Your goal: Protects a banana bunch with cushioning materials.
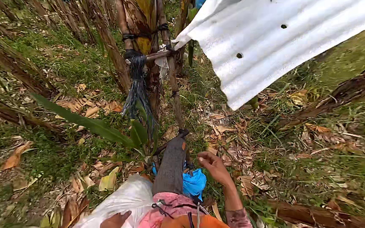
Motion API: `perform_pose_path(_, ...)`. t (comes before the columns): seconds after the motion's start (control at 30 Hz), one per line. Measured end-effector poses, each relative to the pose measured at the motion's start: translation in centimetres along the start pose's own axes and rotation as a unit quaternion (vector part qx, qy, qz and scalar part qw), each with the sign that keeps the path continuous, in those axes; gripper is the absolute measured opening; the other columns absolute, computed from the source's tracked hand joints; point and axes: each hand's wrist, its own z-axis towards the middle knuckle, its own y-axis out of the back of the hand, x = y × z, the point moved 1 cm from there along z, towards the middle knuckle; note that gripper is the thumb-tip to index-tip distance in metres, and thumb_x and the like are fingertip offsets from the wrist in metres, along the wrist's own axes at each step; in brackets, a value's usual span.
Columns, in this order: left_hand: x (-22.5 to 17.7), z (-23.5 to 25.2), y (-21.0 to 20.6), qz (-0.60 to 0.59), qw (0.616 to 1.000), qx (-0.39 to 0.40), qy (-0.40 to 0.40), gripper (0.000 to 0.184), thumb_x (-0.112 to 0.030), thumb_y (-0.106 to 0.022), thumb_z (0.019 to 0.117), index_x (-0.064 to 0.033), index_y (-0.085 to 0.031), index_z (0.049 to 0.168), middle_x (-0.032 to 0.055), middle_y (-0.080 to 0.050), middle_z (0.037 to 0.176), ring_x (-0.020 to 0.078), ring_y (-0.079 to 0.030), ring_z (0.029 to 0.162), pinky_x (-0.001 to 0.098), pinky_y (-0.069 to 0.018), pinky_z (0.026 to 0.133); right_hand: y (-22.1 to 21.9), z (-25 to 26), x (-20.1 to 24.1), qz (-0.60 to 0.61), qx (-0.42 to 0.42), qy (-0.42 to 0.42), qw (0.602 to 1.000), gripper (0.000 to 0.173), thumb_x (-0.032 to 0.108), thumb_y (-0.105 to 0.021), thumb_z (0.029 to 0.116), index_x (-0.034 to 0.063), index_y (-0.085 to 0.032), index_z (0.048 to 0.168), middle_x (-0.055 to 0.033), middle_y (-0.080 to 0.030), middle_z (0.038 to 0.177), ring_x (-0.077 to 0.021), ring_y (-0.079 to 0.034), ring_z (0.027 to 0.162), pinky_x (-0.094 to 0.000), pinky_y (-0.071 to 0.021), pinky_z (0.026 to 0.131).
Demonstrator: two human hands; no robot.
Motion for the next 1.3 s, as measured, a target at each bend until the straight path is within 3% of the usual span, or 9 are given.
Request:
perform_pose_path(0.07, 4.6, 3.4, -1.6, -0.035, 0.993, 0.114, 0.007, 0.061, -0.056, -0.05, 0.1034, -0.0038, -0.068, 0.13, 0.0226, -0.07, 0.125, 0.0423, -0.064, 0.121, 0.0695, -0.0424, 0.106, -2.2, -0.4, 0.1, -0.039, 0.105, 0.012, 0.994, 0.035, 0.019, -0.061, 0.1005, -0.0018, -0.063, 0.128, -0.0128, -0.071, 0.118, -0.0197, -0.072, 0.096, -0.0389, -0.0616, 0.088)
perform_pose_path(0.2, 2.0, 1.0, 5.6, -0.114, 0.992, 0.017, -0.055, 0.032, -0.012, -0.068, 0.0974, 0.0071, -0.067, 0.123, 0.0276, -0.068, 0.12, 0.0395, -0.064, 0.117, 0.0602, -0.0447, 0.107, -2.7, -1.3, 0.5, -0.127, 0.139, -0.009, 0.982, 0.034, 0.023, -0.061, 0.1011, 0.0026, -0.065, 0.128, -0.0112, -0.072, 0.115, -0.0174, -0.071, 0.097, -0.0384, -0.0601, 0.088)
perform_pose_path(0.4, 2.9, 4.8, 9.1, -0.053, 0.977, -0.157, -0.135, 0.05, -0.033, -0.072, 0.0915, 0.0047, -0.065, 0.124, 0.0302, -0.066, 0.123, 0.0458, -0.06, 0.122, 0.0669, -0.0419, 0.106, -10.0, -2.3, 3.7, -0.106, 0.323, 0.072, 0.938, 0.035, 0.02, -0.069, 0.0935, 0.0015, -0.067, 0.123, -0.0106, -0.069, 0.12, -0.0185, -0.07, 0.101, -0.0403, -0.0612, 0.09)
perform_pose_path(0.57, 0.4, 7.4, 9.3, -0.096, 0.984, -0.118, -0.091, 0.09, -0.051, -0.08, 0.0825, 0.0048, -0.047, 0.145, 0.0296, -0.055, 0.141, 0.0433, -0.055, 0.131, 0.0627, -0.0415, 0.111, -17.5, -3.2, 5.1, -0.277, 0.452, 0.085, 0.843, 0.049, 0.049, -0.072, 0.0924, 0.0224, -0.068, 0.133, -0.0155, -0.048, 0.152, -0.0291, -0.062, 0.122, -0.0512, -0.0578, 0.093)
perform_pose_path(0.7, 0.8, 5.7, 7.2, 0.024, 0.999, -0.017, -0.023, 0.082, -0.042, -0.078, 0.0875, -0.0041, -0.043, 0.151, 0.0288, -0.056, 0.14, 0.0512, -0.057, 0.123, 0.0726, -0.0417, 0.101, -18.4, 0.1, 3.0, -0.358, 0.494, -0.023, 0.792, 0.05, 0.012, -0.064, 0.0946, 0.0151, -0.051, 0.142, -0.0135, -0.069, 0.116, -0.0294, -0.072, 0.086, -0.0537, -0.0603, 0.076)
perform_pose_path(0.8, 2.4, 3.4, 4.9, 0.098, 0.994, -0.04, 0.006, 0.045, -0.032, -0.068, 0.096, -0.0044, -0.065, 0.132, 0.0282, -0.061, 0.135, 0.0503, -0.054, 0.129, 0.0738, -0.036, 0.106, -17.1, 2.2, 2.4, -0.344, 0.431, -0.025, 0.834, 0.037, 0.003, -0.059, 0.0953, 0.008, -0.06, 0.132, -0.0165, -0.068, 0.101, -0.0318, -0.07, 0.078, -0.0572, -0.0588, 0.072)
perform_pose_path(1.0, 3.2, -3.8, 1.8, -0.164, 0.963, -0.189, 0.099, 0.047, -0.021, -0.072, 0.0968, -0.0013, -0.06, 0.138, 0.0205, -0.06, 0.14, 0.0305, -0.055, 0.134, 0.0479, -0.0412, 0.114, -14.7, 4.0, 2.5, -0.245, 0.296, 0.006, 0.923, 0.015, 0.003, -0.062, 0.0929, 0.0019, -0.062, 0.108, -0.013, -0.066, 0.097, -0.0205, -0.067, 0.067, -0.043, -0.0608, 0.061)
perform_pose_path(1.2, -0.8, -0.6, 3.5, -0.116, 0.981, 0.134, 0.077, 0.071, -0.052, -0.069, 0.095, 0.0093, -0.059, 0.13, 0.0312, -0.063, 0.124, 0.0444, -0.06, 0.121, 0.0634, -0.0426, 0.106, -15.0, 4.4, 2.5, -0.247, 0.291, 0.002, 0.924, 0.012, 0.005, -0.059, 0.0949, 0.0056, -0.064, 0.106, -0.0119, -0.069, 0.099, -0.0226, -0.069, 0.069, -0.0473, -0.0604, 0.064)
perform_pose_path(1.3, -0.8, -0.5, 1.9, -0.089, 0.99, 0.076, 0.073, 0.047, -0.039, -0.064, 0.1009, 0.0014, -0.065, 0.125, 0.0248, -0.069, 0.113, 0.0415, -0.067, 0.108, 0.0652, -0.0492, 0.095, -14.9, 4.5, 2.6, -0.236, 0.293, 0.002, 0.927, 0.013, 0.005, -0.058, 0.0949, 0.0061, -0.064, 0.107, -0.011, -0.069, 0.099, -0.0215, -0.068, 0.069, -0.0451, -0.0607, 0.063)
